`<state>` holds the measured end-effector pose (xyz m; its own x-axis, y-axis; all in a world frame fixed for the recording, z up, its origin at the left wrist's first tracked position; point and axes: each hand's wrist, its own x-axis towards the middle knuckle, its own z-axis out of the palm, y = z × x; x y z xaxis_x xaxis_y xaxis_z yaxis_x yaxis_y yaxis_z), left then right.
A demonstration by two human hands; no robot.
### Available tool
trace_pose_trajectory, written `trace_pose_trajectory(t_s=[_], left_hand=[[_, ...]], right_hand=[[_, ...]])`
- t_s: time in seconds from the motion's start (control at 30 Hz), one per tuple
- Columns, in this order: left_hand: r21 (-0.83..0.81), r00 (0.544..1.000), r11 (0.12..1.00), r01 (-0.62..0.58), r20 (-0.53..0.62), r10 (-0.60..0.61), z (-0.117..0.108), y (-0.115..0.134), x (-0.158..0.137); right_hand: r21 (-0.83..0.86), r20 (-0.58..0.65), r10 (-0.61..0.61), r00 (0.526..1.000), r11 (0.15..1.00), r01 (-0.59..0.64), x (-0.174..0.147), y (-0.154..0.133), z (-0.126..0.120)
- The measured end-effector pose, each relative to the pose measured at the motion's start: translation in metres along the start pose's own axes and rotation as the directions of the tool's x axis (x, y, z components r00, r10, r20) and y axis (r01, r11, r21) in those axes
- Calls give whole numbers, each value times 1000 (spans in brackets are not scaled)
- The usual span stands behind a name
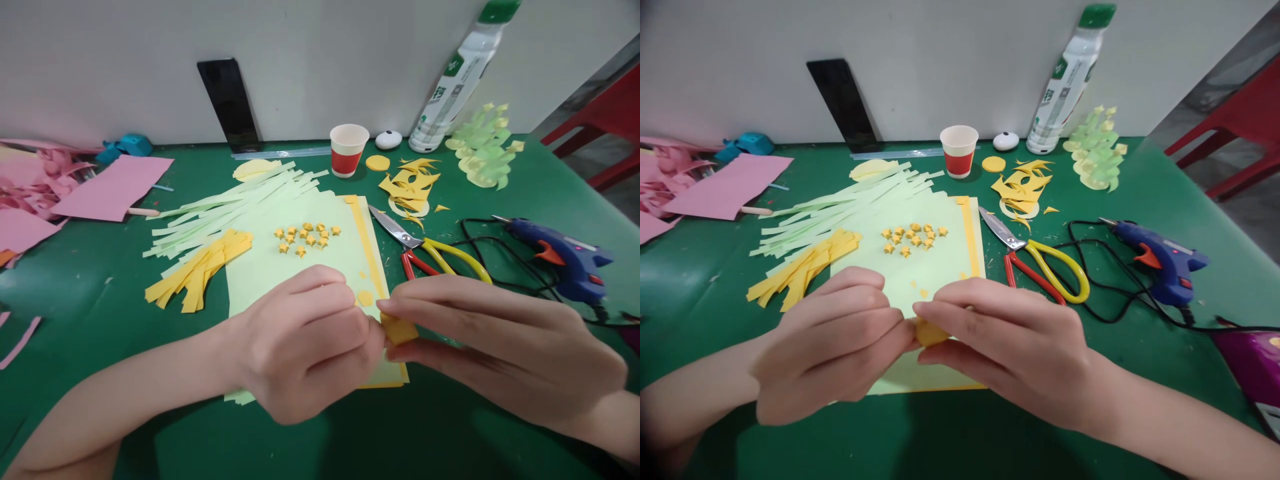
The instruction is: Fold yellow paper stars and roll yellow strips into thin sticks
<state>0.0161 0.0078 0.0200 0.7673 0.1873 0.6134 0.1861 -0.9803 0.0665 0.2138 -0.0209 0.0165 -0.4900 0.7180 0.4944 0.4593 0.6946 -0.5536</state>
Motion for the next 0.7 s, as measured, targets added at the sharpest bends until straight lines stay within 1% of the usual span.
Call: trace_pose_trajectory(t_s=[0.07,0.13,0.2,0.27,0.4,0.47,0.53,0.63,0.7], left_hand=[[-9,1000,1000,13,-20,-13,0,0,0],[-37,999,998,45,9,-45,1,0,-1],[-68,996,994,80,36,-78,0,0,-1],[-93,995,991,100,23,-98,-1,-1,0],[-115,995,988,101,23,-99,1,-4,1],[-129,994,986,105,35,-101,2,-6,1],[-132,994,985,108,12,-107,4,-6,0],[-105,993,989,106,-45,-111,5,-6,-2],[-72,994,994,83,-59,-87,5,-6,-3]], right_hand=[[-26,1,-82,997,996,82,-1,1,3],[-5,14,-117,993,993,117,-1,3,4],[70,50,-121,991,991,117,0,5,2],[143,89,-113,990,985,99,2,7,-3],[210,127,-107,986,975,78,6,8,-12],[221,120,-113,986,972,85,7,9,-12],[221,102,-107,989,972,82,8,9,-11],[223,48,-67,997,973,55,8,8,-7],[206,6,-36,999,978,34,7,7,-5]])
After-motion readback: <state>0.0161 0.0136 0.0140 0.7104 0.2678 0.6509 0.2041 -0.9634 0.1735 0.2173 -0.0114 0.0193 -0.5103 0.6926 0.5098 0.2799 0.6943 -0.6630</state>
